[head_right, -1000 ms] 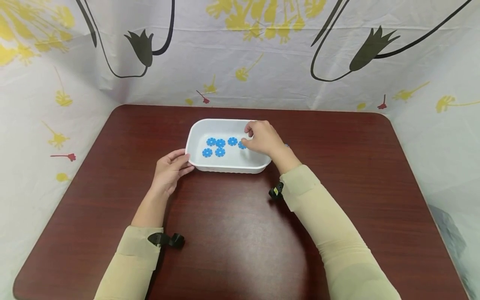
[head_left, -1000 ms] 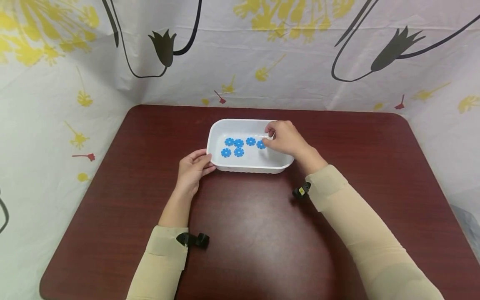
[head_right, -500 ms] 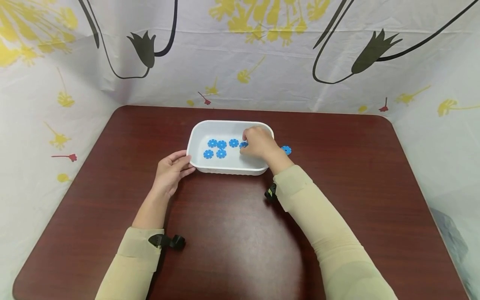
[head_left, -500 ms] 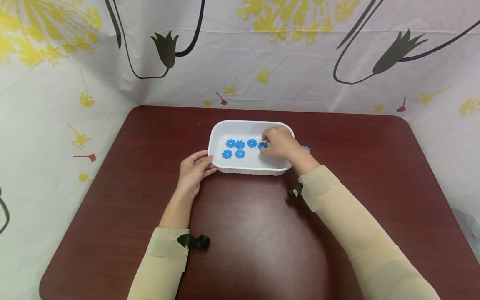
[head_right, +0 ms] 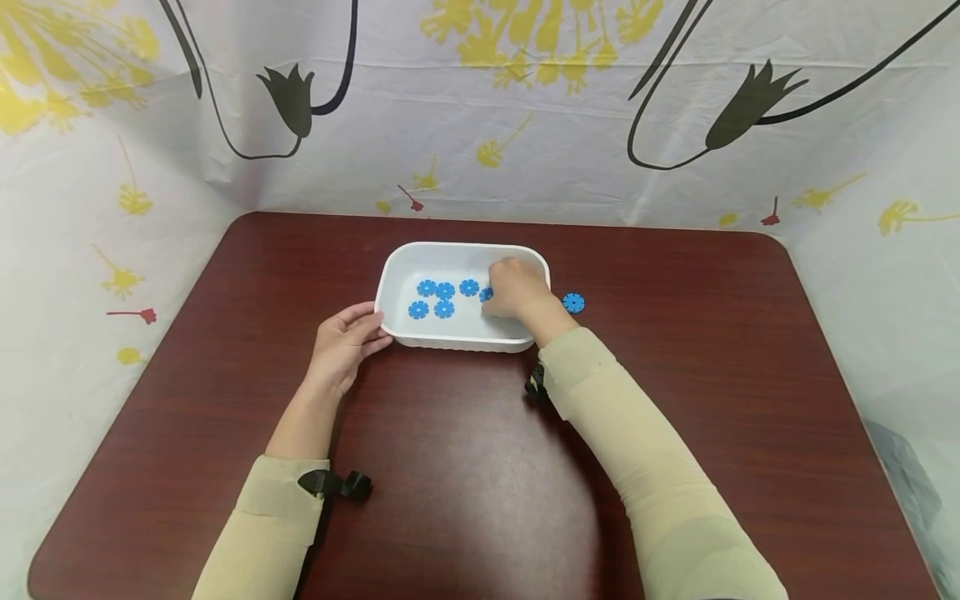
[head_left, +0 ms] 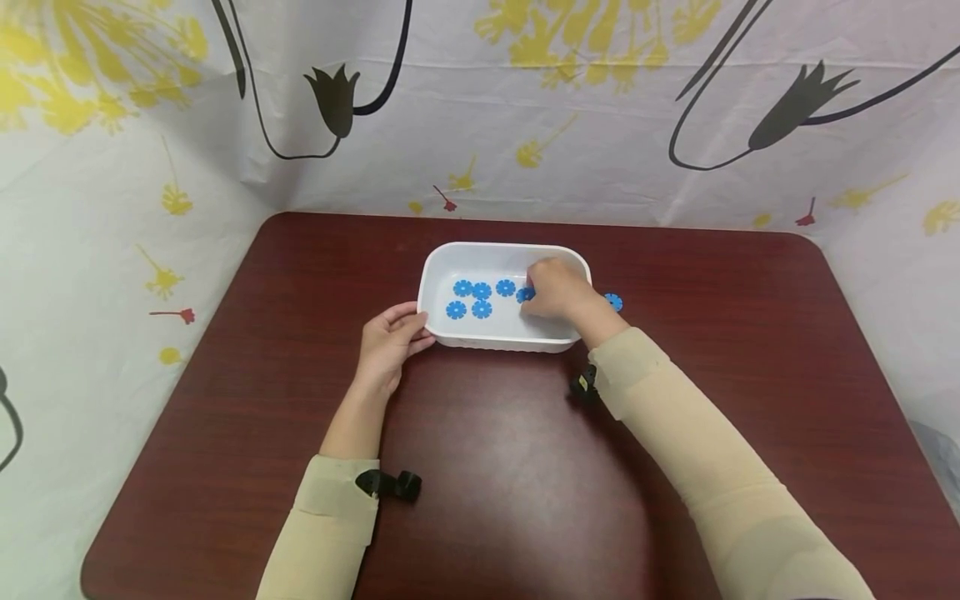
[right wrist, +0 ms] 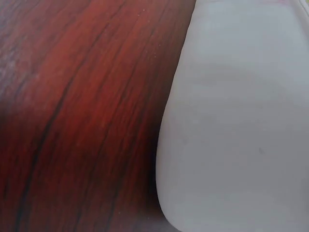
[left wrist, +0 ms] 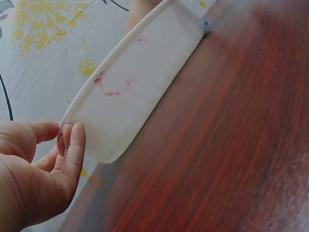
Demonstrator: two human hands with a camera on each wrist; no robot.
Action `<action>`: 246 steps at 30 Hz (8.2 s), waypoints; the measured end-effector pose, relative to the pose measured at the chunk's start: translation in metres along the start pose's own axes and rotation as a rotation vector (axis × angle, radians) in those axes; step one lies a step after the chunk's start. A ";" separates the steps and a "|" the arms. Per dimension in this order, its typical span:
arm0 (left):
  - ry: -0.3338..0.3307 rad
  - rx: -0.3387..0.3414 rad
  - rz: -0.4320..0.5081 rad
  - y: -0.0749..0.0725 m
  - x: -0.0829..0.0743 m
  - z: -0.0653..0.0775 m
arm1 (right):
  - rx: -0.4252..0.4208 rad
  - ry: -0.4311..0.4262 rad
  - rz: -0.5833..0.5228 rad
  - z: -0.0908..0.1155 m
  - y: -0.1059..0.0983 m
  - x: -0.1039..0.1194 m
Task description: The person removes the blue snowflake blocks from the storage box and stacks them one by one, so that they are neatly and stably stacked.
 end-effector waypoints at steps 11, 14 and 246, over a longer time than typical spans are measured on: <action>-0.004 0.005 -0.004 0.000 0.000 0.000 | 0.009 0.025 0.029 -0.001 0.002 0.000; -0.004 0.007 -0.005 0.000 0.000 -0.001 | 0.011 0.028 0.056 -0.001 0.003 -0.001; -0.038 0.018 0.001 0.002 0.001 0.002 | -0.001 -0.019 -0.037 -0.015 0.000 0.014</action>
Point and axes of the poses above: each hand's wrist, its own z-axis away from the middle knuckle, its own y-axis out of the palm, x = y × z, the point moved 5 cm from there along -z, towards the middle knuckle, and after that the axes turned 8 degrees about -y, right-handed, at the moved point
